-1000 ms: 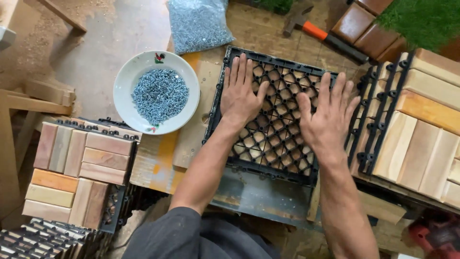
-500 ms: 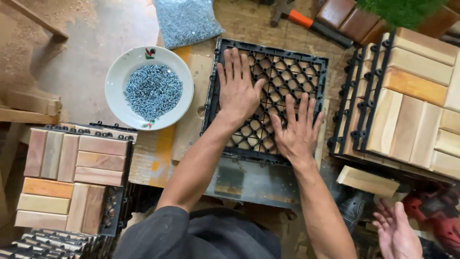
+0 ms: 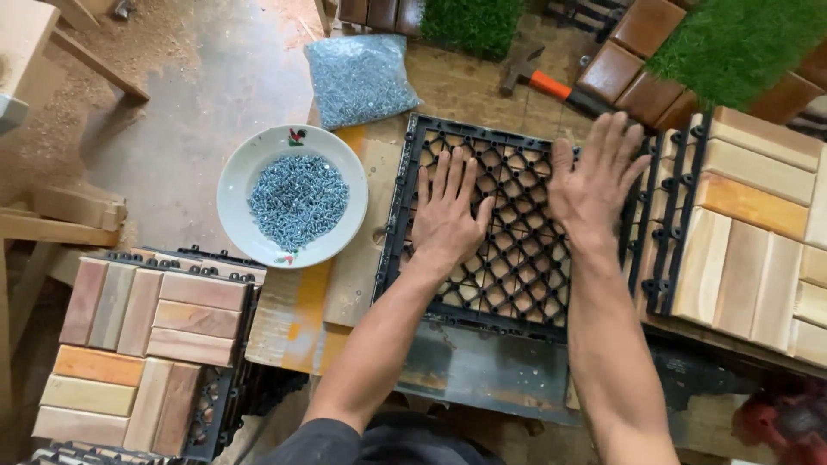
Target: The person arranges small rectangular wooden tiles into a black plastic grid frame, then places a black plastic lattice over the tiles and secures it with screws using a cordless drill. The completed unit is set aside on a stack of similar units.
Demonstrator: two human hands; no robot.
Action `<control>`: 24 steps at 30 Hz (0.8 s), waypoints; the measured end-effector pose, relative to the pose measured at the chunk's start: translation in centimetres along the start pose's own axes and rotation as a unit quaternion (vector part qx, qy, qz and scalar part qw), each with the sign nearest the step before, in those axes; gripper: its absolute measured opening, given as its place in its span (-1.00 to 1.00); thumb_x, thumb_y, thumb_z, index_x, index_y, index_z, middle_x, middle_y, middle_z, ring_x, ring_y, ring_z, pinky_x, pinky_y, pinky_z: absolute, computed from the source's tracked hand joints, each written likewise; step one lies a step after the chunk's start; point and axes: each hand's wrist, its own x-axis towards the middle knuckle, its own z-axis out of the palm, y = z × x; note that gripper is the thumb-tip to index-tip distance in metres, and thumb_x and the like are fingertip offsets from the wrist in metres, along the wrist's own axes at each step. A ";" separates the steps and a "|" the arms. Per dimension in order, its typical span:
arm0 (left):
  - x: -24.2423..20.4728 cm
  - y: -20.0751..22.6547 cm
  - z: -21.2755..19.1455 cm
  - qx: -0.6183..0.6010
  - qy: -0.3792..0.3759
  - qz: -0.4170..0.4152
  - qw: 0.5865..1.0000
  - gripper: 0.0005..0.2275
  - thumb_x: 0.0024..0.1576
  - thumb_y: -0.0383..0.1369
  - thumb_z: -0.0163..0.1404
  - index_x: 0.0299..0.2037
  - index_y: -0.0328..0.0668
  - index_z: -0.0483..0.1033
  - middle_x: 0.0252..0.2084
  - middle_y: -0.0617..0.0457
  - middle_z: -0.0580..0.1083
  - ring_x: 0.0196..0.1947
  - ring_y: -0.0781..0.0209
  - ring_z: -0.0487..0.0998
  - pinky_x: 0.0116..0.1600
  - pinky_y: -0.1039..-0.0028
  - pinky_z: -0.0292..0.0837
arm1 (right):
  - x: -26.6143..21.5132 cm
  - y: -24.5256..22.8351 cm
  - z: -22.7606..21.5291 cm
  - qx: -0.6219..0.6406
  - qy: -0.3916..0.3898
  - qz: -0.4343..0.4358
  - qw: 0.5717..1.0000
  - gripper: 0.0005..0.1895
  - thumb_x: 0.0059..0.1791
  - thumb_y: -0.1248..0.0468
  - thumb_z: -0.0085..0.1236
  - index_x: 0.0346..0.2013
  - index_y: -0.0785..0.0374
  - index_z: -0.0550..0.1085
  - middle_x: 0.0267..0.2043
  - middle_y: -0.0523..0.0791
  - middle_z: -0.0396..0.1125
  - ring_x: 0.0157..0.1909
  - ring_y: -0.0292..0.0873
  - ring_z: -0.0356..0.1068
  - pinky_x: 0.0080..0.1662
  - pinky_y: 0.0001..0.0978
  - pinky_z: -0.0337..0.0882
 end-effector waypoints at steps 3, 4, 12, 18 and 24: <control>0.0 0.0 0.2 0.000 0.004 -0.003 1.000 -0.41 0.41 0.07 -0.47 0.57 -0.04 -0.10 0.62 -0.05 -0.22 0.61 -0.03 -0.32 0.62 -0.06 -0.54 | 1.0 2.8 5.4 -0.062 0.014 -0.010 0.998 -0.18 0.23 -0.31 -0.34 0.59 0.15 -0.06 0.62 0.06 -0.18 0.61 0.20 -0.29 0.43 0.45 -0.42; 0.1 0.0 0.3 -0.005 0.004 -0.001 1.000 -0.40 0.41 0.07 -0.45 0.57 -0.04 -0.10 0.62 -0.05 -0.24 0.61 -0.03 -0.33 0.61 -0.06 -0.54 | 1.2 3.2 5.4 -0.062 0.010 -0.003 0.998 -0.16 0.21 -0.34 -0.33 0.58 0.15 -0.03 0.61 0.06 -0.15 0.61 0.18 -0.27 0.42 0.49 -0.37; -0.6 -0.9 -2.1 -0.058 -0.008 0.018 0.998 -0.40 0.42 0.03 -0.46 0.56 -0.18 -0.11 0.61 -0.16 -0.30 0.61 -0.11 -0.38 0.61 -0.13 -0.50 | 0.0 0.7 3.4 -0.038 -0.014 -0.010 0.999 -0.22 0.24 -0.29 -0.38 0.56 0.18 0.01 0.58 0.07 -0.09 0.58 0.22 -0.20 0.41 0.52 -0.28; 0.4 -1.8 -0.4 -0.004 -0.018 -0.035 0.999 -0.32 0.39 0.14 -0.55 0.57 -0.19 -0.16 0.61 -0.11 -0.30 0.61 -0.04 -0.42 0.61 -0.05 -0.62 | 0.6 1.7 4.3 -0.038 -0.031 -0.008 0.999 -0.20 0.24 -0.31 -0.45 0.58 0.17 -0.07 0.60 0.06 -0.17 0.60 0.19 -0.29 0.41 0.53 -0.34; 0.4 -1.6 0.1 -0.005 -0.012 -0.041 0.999 -0.32 0.38 0.16 -0.49 0.57 -0.13 -0.14 0.62 -0.03 -0.25 0.61 0.03 -0.37 0.64 0.00 -0.57 | 0.1 2.3 3.0 -0.041 -0.055 0.008 0.998 -0.14 0.22 -0.37 -0.49 0.61 0.12 -0.19 0.66 0.02 -0.34 0.64 0.13 -0.46 0.46 0.42 -0.48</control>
